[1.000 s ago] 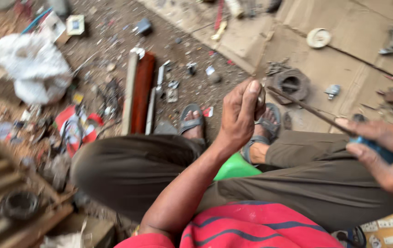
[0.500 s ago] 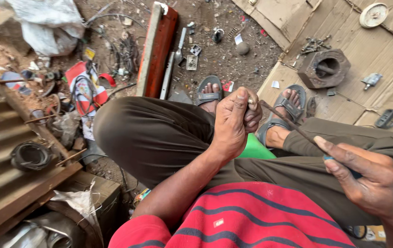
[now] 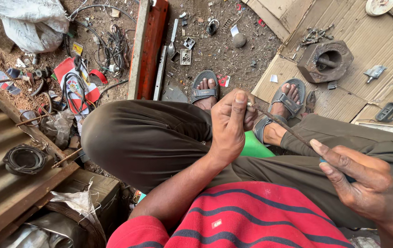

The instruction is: The person sits on a low stool and uses a screwdriver to adjust a small metal component, then uses an angle grinder to cut a wire, and finally uses pliers to strip and bend the wire. The work is performed on a cluttered floor with cardboard and various tools.

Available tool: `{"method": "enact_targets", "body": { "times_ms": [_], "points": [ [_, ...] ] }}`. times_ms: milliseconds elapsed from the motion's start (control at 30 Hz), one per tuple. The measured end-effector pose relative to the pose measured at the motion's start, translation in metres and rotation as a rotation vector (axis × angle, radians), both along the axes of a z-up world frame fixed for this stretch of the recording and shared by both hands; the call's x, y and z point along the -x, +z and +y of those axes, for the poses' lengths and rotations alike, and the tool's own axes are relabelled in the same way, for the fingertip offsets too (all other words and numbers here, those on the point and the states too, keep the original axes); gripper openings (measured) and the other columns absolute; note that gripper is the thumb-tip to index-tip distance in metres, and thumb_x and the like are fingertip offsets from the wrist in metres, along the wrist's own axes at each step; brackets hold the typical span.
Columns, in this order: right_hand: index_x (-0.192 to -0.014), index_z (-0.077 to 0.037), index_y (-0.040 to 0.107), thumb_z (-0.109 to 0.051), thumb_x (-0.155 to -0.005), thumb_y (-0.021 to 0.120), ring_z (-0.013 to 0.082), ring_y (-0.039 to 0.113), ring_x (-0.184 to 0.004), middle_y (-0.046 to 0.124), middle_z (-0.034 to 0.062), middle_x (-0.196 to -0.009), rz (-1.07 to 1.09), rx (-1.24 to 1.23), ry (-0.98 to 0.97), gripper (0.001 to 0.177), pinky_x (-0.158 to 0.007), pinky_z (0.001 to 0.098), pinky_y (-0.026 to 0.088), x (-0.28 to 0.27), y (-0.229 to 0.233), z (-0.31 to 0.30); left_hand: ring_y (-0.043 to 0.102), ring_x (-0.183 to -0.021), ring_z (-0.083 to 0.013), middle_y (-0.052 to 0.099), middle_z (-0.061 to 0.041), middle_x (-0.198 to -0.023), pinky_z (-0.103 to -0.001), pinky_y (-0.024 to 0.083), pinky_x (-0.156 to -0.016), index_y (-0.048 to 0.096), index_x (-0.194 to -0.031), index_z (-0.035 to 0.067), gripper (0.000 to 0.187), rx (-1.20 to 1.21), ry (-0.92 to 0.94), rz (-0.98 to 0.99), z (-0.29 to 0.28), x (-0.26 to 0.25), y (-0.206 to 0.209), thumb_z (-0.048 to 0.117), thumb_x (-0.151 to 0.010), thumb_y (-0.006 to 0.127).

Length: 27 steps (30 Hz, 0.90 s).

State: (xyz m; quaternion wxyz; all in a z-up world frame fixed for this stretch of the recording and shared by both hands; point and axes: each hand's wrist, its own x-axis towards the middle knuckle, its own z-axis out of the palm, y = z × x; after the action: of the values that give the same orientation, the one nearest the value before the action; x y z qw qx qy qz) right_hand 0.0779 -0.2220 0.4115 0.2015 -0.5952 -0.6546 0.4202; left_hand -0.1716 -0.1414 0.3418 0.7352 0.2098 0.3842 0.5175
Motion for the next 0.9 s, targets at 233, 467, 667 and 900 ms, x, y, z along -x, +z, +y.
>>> {"method": "enact_targets", "body": {
  "times_ms": [233, 467, 667, 900],
  "points": [
    [-0.133, -0.010, 0.067, 0.001, -0.085, 0.072, 0.0111, 0.054, -0.060, 0.063, 0.0047, -0.081, 0.013, -0.037, -0.024, 0.049, -0.055, 0.0246, 0.045, 0.002, -0.006, -0.003, 0.038, -0.066, -0.0027, 0.048, 0.005, -0.077, -0.022, 0.031, -0.058, 0.055, -0.092, 0.006, 0.038, -0.096, -0.022, 0.340, -0.001, -0.003, 0.000, 0.035, -0.115, 0.048],
    [-0.134, -0.007, 0.067, 0.003, -0.091, 0.069, 0.0084, 0.051, -0.062, 0.062, 0.0048, -0.084, 0.015, -0.026, -0.146, 0.043, -0.054, 0.0225, 0.043, -0.004, -0.010, -0.012, 0.040, -0.067, -0.0048, 0.046, 0.004, -0.079, -0.023, 0.031, -0.059, 0.053, -0.093, 0.007, 0.037, -0.033, -0.054, 0.172, -0.003, -0.011, -0.009, 0.036, -0.114, 0.047],
    [-0.131, -0.006, 0.067, 0.002, -0.086, 0.070, 0.0107, 0.054, -0.065, 0.068, 0.0068, -0.084, 0.030, 0.020, -0.044, 0.046, -0.054, 0.0240, 0.046, -0.005, -0.010, -0.008, 0.037, -0.065, -0.0050, 0.044, 0.003, -0.074, -0.023, 0.027, -0.057, 0.051, -0.090, 0.007, 0.040, 0.024, -0.007, 0.066, 0.000, -0.006, -0.011, 0.037, -0.115, 0.046],
    [-0.130, -0.007, 0.068, 0.000, -0.085, 0.071, 0.0120, 0.058, -0.066, 0.069, 0.0074, -0.086, 0.012, -0.001, -0.005, 0.045, -0.055, 0.0248, 0.049, -0.004, -0.008, -0.006, 0.037, -0.066, -0.0056, 0.043, 0.004, -0.076, -0.024, 0.031, -0.058, 0.053, -0.090, 0.006, 0.039, -0.084, -0.055, 0.318, 0.003, -0.002, 0.000, 0.034, -0.115, 0.044]
  ]
}}
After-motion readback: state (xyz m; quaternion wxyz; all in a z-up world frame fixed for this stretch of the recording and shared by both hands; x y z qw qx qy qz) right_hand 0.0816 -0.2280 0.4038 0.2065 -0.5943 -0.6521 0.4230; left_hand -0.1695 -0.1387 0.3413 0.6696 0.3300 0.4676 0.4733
